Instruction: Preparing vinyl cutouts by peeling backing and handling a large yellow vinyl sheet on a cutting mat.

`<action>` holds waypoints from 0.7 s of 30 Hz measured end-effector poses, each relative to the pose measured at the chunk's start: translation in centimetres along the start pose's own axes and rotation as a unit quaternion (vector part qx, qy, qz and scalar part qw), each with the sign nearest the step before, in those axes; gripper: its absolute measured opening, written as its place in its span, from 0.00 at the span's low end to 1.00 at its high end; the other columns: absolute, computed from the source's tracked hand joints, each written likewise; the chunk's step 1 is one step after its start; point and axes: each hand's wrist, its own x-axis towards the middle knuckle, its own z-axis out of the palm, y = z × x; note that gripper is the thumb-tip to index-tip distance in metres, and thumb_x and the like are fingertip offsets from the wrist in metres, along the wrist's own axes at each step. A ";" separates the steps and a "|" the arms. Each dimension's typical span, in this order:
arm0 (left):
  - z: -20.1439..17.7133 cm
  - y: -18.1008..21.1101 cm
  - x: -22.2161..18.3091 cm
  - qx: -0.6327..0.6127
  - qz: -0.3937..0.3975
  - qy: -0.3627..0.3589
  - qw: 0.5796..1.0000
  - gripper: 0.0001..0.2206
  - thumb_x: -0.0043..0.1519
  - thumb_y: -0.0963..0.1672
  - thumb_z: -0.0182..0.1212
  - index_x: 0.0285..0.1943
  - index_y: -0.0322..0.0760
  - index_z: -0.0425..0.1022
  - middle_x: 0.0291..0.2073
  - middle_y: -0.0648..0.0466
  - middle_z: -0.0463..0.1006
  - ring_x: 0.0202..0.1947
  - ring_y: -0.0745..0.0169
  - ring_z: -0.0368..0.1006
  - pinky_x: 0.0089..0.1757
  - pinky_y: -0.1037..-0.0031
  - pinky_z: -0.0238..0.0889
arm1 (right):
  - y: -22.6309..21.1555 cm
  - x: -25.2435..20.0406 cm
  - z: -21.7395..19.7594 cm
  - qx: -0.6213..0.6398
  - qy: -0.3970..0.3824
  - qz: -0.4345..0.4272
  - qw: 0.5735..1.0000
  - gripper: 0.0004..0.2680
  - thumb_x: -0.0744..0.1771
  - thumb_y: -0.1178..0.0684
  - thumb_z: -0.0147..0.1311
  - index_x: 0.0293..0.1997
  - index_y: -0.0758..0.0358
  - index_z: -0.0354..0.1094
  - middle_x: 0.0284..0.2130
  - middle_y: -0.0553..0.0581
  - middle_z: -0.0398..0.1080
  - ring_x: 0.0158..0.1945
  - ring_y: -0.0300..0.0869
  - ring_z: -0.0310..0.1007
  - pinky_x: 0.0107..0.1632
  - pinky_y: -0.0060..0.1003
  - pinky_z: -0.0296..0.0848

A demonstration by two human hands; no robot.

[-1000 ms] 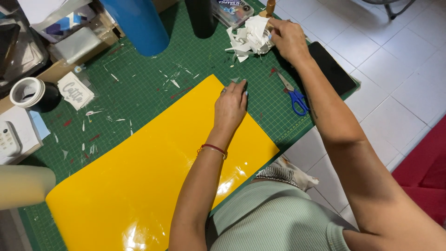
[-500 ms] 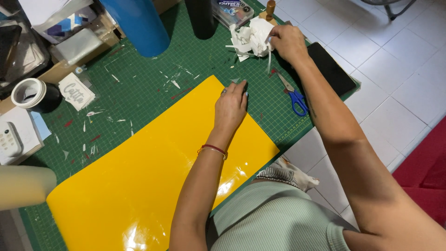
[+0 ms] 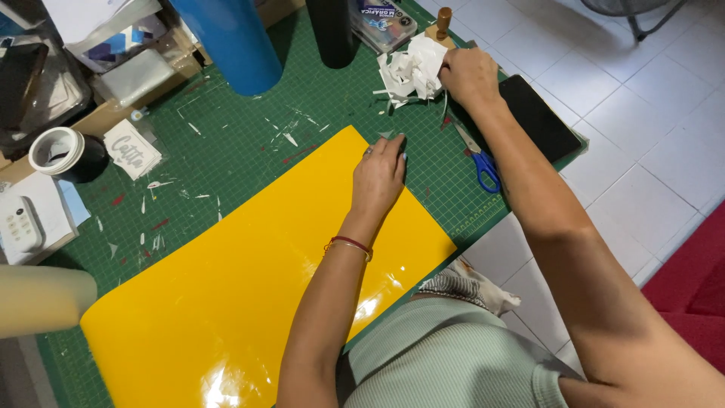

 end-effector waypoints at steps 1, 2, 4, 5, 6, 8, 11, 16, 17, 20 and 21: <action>0.0 0.0 0.0 0.001 0.002 -0.001 1.000 0.18 0.72 0.42 0.56 0.72 0.35 0.72 0.51 0.43 0.79 0.45 0.37 0.78 0.45 0.48 0.75 | 0.0 0.1 0.1 -0.020 0.003 0.004 1.000 0.07 0.69 0.56 0.53 0.35 0.59 0.80 0.23 0.59 0.76 0.29 0.60 0.76 0.29 0.55 0.76; 0.0 0.0 0.0 0.002 0.002 0.000 1.000 0.18 0.72 0.42 0.56 0.72 0.35 0.72 0.51 0.43 0.79 0.45 0.37 0.78 0.45 0.48 0.75 | -0.2 0.2 0.1 -0.019 0.003 0.003 1.000 0.07 0.69 0.56 0.53 0.35 0.59 0.80 0.23 0.59 0.76 0.29 0.60 0.76 0.29 0.55 0.76; -0.1 0.1 0.1 0.004 -0.003 -0.005 1.000 0.18 0.72 0.43 0.56 0.72 0.36 0.72 0.51 0.43 0.79 0.45 0.37 0.78 0.46 0.48 0.75 | -0.4 0.2 0.2 -0.056 0.004 0.017 0.998 0.09 0.70 0.54 0.52 0.38 0.59 0.82 0.23 0.58 0.76 0.29 0.56 0.78 0.31 0.53 0.80; -0.2 0.1 0.0 0.004 -0.002 -0.005 1.000 0.18 0.72 0.43 0.56 0.72 0.36 0.72 0.51 0.43 0.79 0.45 0.37 0.78 0.46 0.48 0.75 | -0.4 0.2 0.3 -0.056 0.005 0.017 0.998 0.09 0.70 0.54 0.52 0.38 0.59 0.82 0.23 0.58 0.76 0.29 0.56 0.78 0.31 0.53 0.80; -0.2 0.2 0.0 0.005 -0.005 -0.006 1.000 0.18 0.72 0.43 0.56 0.72 0.36 0.72 0.52 0.43 0.79 0.45 0.37 0.78 0.45 0.48 0.75 | -0.5 0.1 0.4 -0.067 -0.005 0.025 0.997 0.10 0.72 0.53 0.49 0.39 0.61 0.79 0.26 0.60 0.77 0.32 0.58 0.78 0.31 0.56 0.79; -0.3 0.2 0.0 0.006 -0.006 -0.007 1.000 0.18 0.72 0.43 0.56 0.72 0.37 0.72 0.53 0.43 0.79 0.45 0.37 0.78 0.44 0.47 0.75 | -0.7 -0.1 0.3 -0.078 -0.014 0.032 0.996 0.11 0.74 0.52 0.46 0.41 0.63 0.75 0.28 0.62 0.77 0.35 0.61 0.79 0.31 0.59 0.79; -0.4 0.2 0.0 0.005 0.000 -0.002 1.000 0.18 0.72 0.43 0.57 0.72 0.36 0.72 0.53 0.42 0.79 0.43 0.35 0.78 0.42 0.46 0.75 | -1.3 -0.2 0.0 -0.003 -0.055 0.055 0.997 0.12 0.73 0.54 0.43 0.48 0.74 0.72 0.33 0.72 0.78 0.37 0.70 0.79 0.39 0.67 0.78; -0.2 0.1 0.1 0.003 -0.007 -0.012 1.000 0.19 0.72 0.43 0.55 0.72 0.36 0.72 0.54 0.42 0.79 0.45 0.35 0.77 0.44 0.45 0.74 | -1.4 -0.3 0.4 0.217 -0.028 0.027 0.975 0.11 0.74 0.53 0.44 0.46 0.65 0.76 0.32 0.67 0.76 0.32 0.58 0.75 0.33 0.57 0.70; -0.1 0.1 0.1 0.003 -0.007 -0.012 1.000 0.19 0.72 0.43 0.55 0.72 0.36 0.72 0.54 0.42 0.79 0.45 0.35 0.77 0.44 0.45 0.74 | -1.5 -0.2 0.3 0.217 -0.028 0.028 0.975 0.11 0.74 0.53 0.44 0.46 0.65 0.76 0.32 0.67 0.76 0.32 0.58 0.75 0.33 0.57 0.70; -0.2 0.1 0.1 0.004 -0.009 -0.014 1.000 0.18 0.72 0.43 0.55 0.72 0.37 0.72 0.53 0.43 0.79 0.46 0.36 0.78 0.45 0.47 0.74 | -2.4 -0.9 -1.3 0.270 -0.053 0.039 0.961 0.17 0.74 0.51 0.43 0.72 0.66 0.68 0.48 0.67 0.80 0.48 0.56 0.80 0.52 0.54 0.75; -0.3 0.2 0.1 0.005 -0.006 -0.012 1.000 0.18 0.72 0.43 0.56 0.72 0.36 0.72 0.53 0.43 0.79 0.46 0.37 0.78 0.45 0.47 0.74 | -3.1 -1.6 -2.7 0.300 -0.069 0.055 0.950 0.16 0.75 0.54 0.41 0.73 0.67 0.65 0.44 0.61 0.80 0.37 0.47 0.79 0.42 0.47 0.77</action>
